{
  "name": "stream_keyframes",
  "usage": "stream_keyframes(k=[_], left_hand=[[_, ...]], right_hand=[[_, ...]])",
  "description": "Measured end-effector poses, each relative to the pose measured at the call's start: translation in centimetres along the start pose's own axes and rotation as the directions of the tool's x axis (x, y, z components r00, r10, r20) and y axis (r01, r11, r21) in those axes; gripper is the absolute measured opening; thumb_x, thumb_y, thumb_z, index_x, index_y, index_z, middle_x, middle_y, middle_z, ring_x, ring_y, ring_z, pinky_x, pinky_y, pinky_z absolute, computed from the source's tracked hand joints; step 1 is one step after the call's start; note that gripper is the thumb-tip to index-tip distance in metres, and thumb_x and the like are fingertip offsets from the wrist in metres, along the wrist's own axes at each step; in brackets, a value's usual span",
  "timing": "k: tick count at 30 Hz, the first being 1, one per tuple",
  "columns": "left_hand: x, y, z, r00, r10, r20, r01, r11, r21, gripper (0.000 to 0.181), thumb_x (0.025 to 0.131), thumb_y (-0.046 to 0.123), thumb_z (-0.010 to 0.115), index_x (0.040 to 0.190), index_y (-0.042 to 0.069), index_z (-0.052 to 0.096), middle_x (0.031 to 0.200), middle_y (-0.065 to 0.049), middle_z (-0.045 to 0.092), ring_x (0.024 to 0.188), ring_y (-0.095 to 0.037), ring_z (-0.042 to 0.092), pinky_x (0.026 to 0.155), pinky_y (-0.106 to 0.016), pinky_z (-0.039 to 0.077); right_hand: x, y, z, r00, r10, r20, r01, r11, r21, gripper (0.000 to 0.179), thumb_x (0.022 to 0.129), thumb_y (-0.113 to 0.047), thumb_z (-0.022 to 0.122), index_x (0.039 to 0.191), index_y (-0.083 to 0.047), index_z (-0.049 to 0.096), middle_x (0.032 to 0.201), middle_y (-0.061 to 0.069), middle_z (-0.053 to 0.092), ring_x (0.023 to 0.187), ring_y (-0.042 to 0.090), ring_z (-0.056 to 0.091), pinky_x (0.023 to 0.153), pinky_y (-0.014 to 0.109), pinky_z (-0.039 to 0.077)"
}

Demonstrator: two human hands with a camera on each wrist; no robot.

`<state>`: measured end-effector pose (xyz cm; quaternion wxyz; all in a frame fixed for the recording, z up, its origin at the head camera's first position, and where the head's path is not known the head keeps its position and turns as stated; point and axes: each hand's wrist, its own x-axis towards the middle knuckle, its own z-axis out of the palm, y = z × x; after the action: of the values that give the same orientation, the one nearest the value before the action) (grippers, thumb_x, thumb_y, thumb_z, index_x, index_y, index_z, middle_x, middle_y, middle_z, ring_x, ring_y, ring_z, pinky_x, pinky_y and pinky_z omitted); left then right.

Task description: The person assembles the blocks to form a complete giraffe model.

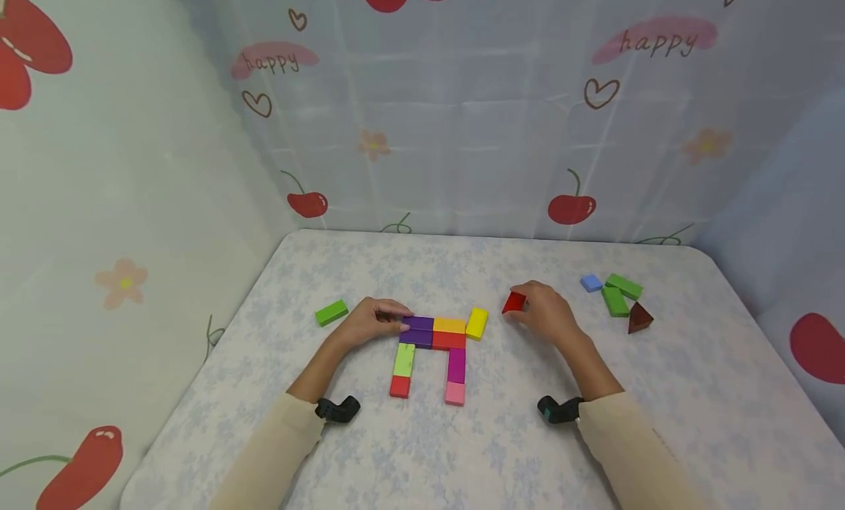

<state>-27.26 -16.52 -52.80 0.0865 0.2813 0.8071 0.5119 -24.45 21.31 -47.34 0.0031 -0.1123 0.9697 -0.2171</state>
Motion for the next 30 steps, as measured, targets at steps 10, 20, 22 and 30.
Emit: stream_keyframes(k=[10, 20, 22, 30], left_hand=[[0.2, 0.2, -0.1, 1.000, 0.012, 0.001, -0.012, 1.000, -0.002, 0.028, 0.087, 0.021, 0.083, 0.115, 0.015, 0.080, 0.113, -0.001, 0.074, 0.084, -0.016, 0.062, 0.069, -0.027, 0.049], [0.0, -0.3, 0.3, 1.000, -0.006, 0.008, 0.006, 1.000, 0.012, 0.026, 0.088, 0.023, 0.083, 0.114, 0.022, 0.080, 0.112, 0.007, 0.074, 0.087, -0.015, 0.062, 0.071, -0.027, 0.049], [0.1, -0.3, 0.3, 1.000, -0.001, 0.007, 0.001, 1.000, 0.010, 0.026, 0.088, 0.023, 0.083, 0.114, 0.022, 0.080, 0.113, 0.006, 0.074, 0.089, -0.015, 0.063, 0.071, -0.028, 0.049], [0.1, -0.1, 0.3, 1.000, -0.020, -0.009, 0.020, 1.000, 0.011, 0.026, 0.087, 0.023, 0.083, 0.113, 0.022, 0.081, 0.111, 0.007, 0.074, 0.085, -0.015, 0.062, 0.069, -0.026, 0.048]], right_hand=[[1.2, 0.6, 1.0, 0.999, 0.046, -0.025, -0.045, 0.998, 0.042, 0.057, 0.084, -0.022, 0.086, 0.133, 0.000, 0.065, 0.111, 0.019, 0.067, 0.090, 0.030, 0.058, 0.078, 0.044, 0.054], [0.7, 1.3, 1.0, 0.995, 0.094, -0.014, -0.091, 0.981, 0.169, 0.058, 0.090, -0.020, 0.079, 0.139, 0.004, 0.059, 0.119, 0.025, 0.064, 0.100, 0.036, 0.060, 0.081, 0.046, 0.057], [0.5, 1.3, 0.7, 0.994, 0.109, -0.029, -0.102, 0.979, 0.178, 0.054, 0.092, -0.019, 0.077, 0.138, 0.004, 0.059, 0.120, 0.027, 0.063, 0.100, 0.037, 0.061, 0.079, 0.046, 0.057], [0.2, 1.7, 0.6, 0.984, 0.163, -0.067, -0.146, 0.969, 0.200, 0.046, 0.093, -0.018, 0.074, 0.132, 0.005, 0.063, 0.104, 0.023, 0.067, 0.087, 0.033, 0.060, 0.070, 0.039, 0.054]])
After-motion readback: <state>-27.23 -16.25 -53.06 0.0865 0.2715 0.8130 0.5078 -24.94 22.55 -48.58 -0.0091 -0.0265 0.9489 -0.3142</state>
